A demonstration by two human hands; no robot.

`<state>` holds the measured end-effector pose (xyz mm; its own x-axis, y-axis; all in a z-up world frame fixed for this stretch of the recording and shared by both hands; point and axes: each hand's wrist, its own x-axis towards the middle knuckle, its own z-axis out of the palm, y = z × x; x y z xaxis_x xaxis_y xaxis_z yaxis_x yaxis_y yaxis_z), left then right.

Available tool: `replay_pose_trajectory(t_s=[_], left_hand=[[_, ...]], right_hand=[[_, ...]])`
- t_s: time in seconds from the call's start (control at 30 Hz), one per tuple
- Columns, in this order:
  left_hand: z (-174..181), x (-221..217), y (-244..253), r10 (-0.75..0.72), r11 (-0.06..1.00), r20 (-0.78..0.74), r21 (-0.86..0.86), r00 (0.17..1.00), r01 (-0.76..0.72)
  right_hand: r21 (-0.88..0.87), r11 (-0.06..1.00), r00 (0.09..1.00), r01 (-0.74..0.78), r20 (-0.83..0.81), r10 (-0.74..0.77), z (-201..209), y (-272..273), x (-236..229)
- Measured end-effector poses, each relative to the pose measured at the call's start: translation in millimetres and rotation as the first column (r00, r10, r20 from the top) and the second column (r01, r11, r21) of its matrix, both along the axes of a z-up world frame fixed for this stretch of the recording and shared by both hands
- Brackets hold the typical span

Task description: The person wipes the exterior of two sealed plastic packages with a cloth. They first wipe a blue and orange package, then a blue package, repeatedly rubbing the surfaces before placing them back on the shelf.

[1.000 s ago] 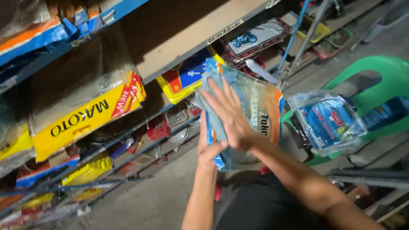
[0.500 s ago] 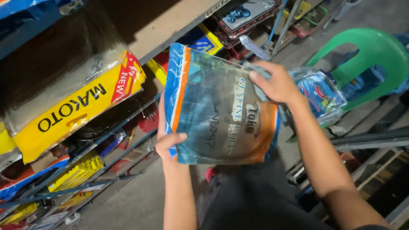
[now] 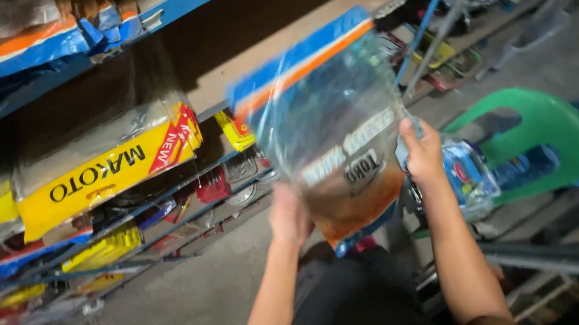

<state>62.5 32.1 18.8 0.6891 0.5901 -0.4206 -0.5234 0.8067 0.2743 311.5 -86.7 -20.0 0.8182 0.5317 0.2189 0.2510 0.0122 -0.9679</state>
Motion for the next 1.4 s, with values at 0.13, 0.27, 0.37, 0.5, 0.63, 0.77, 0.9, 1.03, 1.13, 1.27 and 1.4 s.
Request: replay_pose_trajectory(t_s=[0.13,0.27,0.37,0.5,0.63,0.77,0.9,1.03,1.13,1.27,1.4], left_hand=[[28,16,-19,-0.028,0.755,-0.353,0.605,0.935,0.251],[-21,31,-12,0.253,0.454,-0.409,0.851,0.877,0.265],[-42,46,10,0.443,0.523,-0.523,0.811,0.729,0.264],[-7,74,22,0.539,0.593,-0.384,0.805,0.75,-0.013],[-18,80,12,0.528,0.74,-0.196,0.584,0.826,-0.334],[18,75,-32,0.615,0.641,-0.226,0.702,0.756,-0.312],[-7,85,-58,0.713,0.52,-0.078,0.725,0.697,-0.451],[-12,88,-62,0.754,0.459,-0.065,0.764,0.654,-0.454],[-1,90,-57,0.772,0.467,-0.097,0.757,0.628,-0.457],[13,89,-38,0.78,0.52,-0.183,0.721,0.598,-0.457],[19,95,-7,0.767,0.534,-0.179,0.711,0.616,-0.457]], right_hand=[[0.07,0.991,0.972,0.118,-0.21,-0.101,17,32,14],[0.093,0.988,0.952,0.123,-0.293,-0.091,15,53,41],[0.148,0.989,0.942,0.016,-0.334,0.035,31,70,57],[0.3,0.951,0.841,-0.071,-0.494,0.218,56,73,70],[0.198,0.965,0.939,-0.171,-0.263,0.221,68,50,65],[0.264,0.964,0.677,0.008,-0.711,0.189,105,13,30],[0.276,0.961,0.651,-0.023,-0.725,0.224,36,-11,42],[0.24,0.952,0.829,-0.19,-0.481,0.286,3,-24,47],[0.253,0.931,0.862,-0.263,-0.373,0.344,-12,-23,53],[0.285,0.913,0.875,-0.292,-0.305,0.375,20,-4,32],[0.24,0.927,0.907,-0.29,-0.241,0.346,-3,11,39]])
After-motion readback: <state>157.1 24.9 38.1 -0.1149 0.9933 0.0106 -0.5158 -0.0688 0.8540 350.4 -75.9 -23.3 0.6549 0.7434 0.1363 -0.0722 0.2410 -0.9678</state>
